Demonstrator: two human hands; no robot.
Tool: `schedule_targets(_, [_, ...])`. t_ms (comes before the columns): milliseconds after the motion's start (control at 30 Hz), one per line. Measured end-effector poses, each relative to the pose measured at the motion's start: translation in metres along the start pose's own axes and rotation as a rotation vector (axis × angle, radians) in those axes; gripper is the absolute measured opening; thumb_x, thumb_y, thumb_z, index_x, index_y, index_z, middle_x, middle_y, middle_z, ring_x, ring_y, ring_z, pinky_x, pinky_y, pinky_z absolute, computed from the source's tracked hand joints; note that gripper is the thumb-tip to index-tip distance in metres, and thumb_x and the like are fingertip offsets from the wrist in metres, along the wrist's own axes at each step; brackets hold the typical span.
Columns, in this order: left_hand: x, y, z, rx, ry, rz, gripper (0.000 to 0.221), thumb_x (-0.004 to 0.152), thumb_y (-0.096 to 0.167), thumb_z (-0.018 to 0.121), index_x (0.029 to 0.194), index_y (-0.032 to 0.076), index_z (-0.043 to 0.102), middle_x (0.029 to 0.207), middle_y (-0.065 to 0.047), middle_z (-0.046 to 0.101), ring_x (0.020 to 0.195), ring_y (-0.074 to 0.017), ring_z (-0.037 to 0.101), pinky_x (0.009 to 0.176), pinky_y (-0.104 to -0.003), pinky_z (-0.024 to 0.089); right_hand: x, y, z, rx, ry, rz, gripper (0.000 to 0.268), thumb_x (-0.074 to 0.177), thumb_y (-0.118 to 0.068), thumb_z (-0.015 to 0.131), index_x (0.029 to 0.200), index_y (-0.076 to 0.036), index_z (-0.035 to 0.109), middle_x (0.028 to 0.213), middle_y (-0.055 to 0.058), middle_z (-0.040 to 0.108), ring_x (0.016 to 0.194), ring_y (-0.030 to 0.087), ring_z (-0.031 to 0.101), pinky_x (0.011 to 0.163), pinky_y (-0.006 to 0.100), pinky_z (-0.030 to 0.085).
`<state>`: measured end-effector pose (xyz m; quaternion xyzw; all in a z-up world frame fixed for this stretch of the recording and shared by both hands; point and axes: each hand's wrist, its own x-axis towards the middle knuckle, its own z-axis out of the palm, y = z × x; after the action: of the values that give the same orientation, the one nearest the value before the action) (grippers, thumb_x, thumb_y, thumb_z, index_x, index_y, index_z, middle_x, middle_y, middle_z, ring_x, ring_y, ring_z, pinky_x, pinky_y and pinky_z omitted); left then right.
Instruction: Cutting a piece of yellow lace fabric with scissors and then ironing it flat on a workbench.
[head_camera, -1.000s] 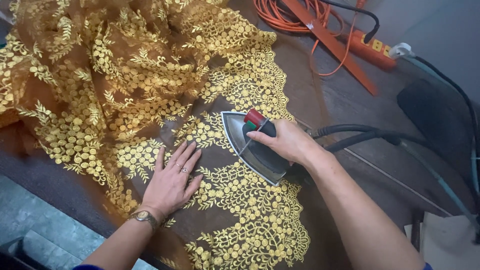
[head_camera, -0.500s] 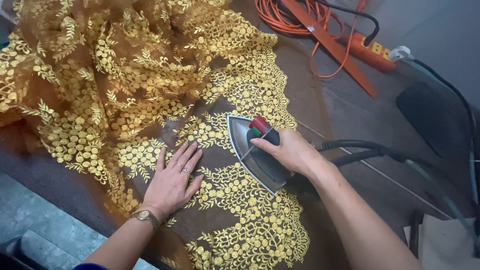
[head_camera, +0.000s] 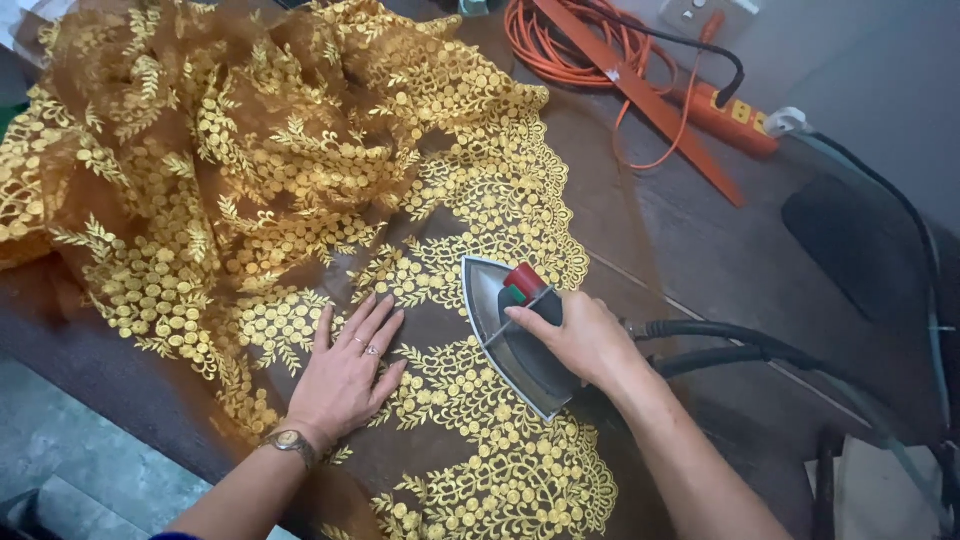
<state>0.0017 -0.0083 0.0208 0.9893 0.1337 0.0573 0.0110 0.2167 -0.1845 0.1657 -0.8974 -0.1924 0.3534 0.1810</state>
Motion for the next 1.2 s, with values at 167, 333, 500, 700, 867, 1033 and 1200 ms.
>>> schedule_targets(167, [0.001, 0.0, -0.001, 0.001, -0.033, -0.008, 0.059, 0.094, 0.056, 0.031, 0.145, 0.028, 0.03, 0.155, 0.005, 0.023, 0.145, -0.0128, 0.018, 0.116, -0.054, 0.014, 0.003, -0.001, 0.0, -0.058, 0.012, -0.007, 0.055, 0.086, -0.051, 0.063, 0.089, 0.003, 0.066, 0.07, 0.022, 0.068, 0.051, 0.032, 0.067, 0.024, 0.03, 0.044])
schedule_targets(333, [0.001, 0.0, 0.0, -0.001, -0.047, -0.002, 0.059, 0.094, 0.055, 0.031, 0.145, 0.027, 0.03, 0.155, 0.005, 0.022, 0.145, -0.0135, 0.017, 0.116, -0.054, 0.013, 0.008, 0.0, 0.005, -0.05, 0.039, 0.005, 0.056, 0.084, -0.054, 0.064, 0.088, 0.002, 0.067, 0.071, 0.021, 0.068, 0.055, 0.031, 0.068, 0.027, 0.031, 0.046])
schedule_targets(500, [0.0, -0.001, 0.001, 0.001, -0.044, -0.003, 0.059, 0.094, 0.055, 0.031, 0.145, 0.027, 0.03, 0.156, 0.004, 0.021, 0.145, -0.0141, 0.017, 0.116, -0.054, 0.013, 0.002, -0.014, 0.003, -0.01, 0.052, -0.017, 0.055, 0.086, -0.051, 0.063, 0.088, 0.003, 0.066, 0.067, 0.021, 0.067, 0.05, 0.031, 0.066, 0.023, 0.029, 0.043])
schedule_targets(700, [0.0, -0.002, 0.001, -0.053, 0.093, 0.054, 0.062, 0.097, 0.054, 0.027, 0.147, 0.017, 0.032, 0.157, -0.003, 0.025, 0.145, -0.0188, 0.02, 0.117, -0.055, 0.007, -0.009, -0.029, -0.001, -0.11, 0.006, 0.09, 0.05, 0.089, -0.06, 0.058, 0.075, -0.013, 0.049, 0.067, 0.005, 0.054, 0.058, 0.021, 0.053, 0.052, 0.037, 0.037])
schedule_targets(867, [0.0, -0.001, -0.003, -0.094, 0.102, 0.056, 0.061, 0.096, 0.051, 0.033, 0.145, 0.016, 0.035, 0.156, -0.004, 0.027, 0.145, -0.0196, 0.021, 0.116, -0.056, 0.008, -0.011, -0.032, -0.002, -0.109, 0.001, 0.105, 0.05, 0.088, -0.061, 0.057, 0.075, -0.013, 0.049, 0.068, 0.005, 0.054, 0.058, 0.022, 0.056, 0.048, 0.036, 0.039])
schedule_targets(1033, [0.001, -0.001, -0.003, -0.101, 0.078, 0.048, 0.061, 0.096, 0.052, 0.03, 0.145, 0.016, 0.035, 0.156, -0.004, 0.027, 0.145, -0.0194, 0.02, 0.116, -0.056, 0.006, -0.014, -0.034, -0.003, -0.114, 0.014, 0.098, 0.05, 0.088, -0.061, 0.057, 0.076, -0.012, 0.051, 0.068, 0.007, 0.058, 0.056, 0.026, 0.06, 0.048, 0.037, 0.043])
schedule_targets(1200, [0.0, -0.001, -0.002, -0.093, 0.099, 0.051, 0.061, 0.096, 0.052, 0.03, 0.145, 0.016, 0.035, 0.156, -0.004, 0.027, 0.145, -0.0195, 0.021, 0.117, -0.056, 0.007, -0.014, -0.034, -0.003, -0.116, 0.009, 0.11, 0.052, 0.088, -0.061, 0.057, 0.076, -0.011, 0.05, 0.069, 0.007, 0.058, 0.054, 0.025, 0.059, 0.046, 0.036, 0.043])
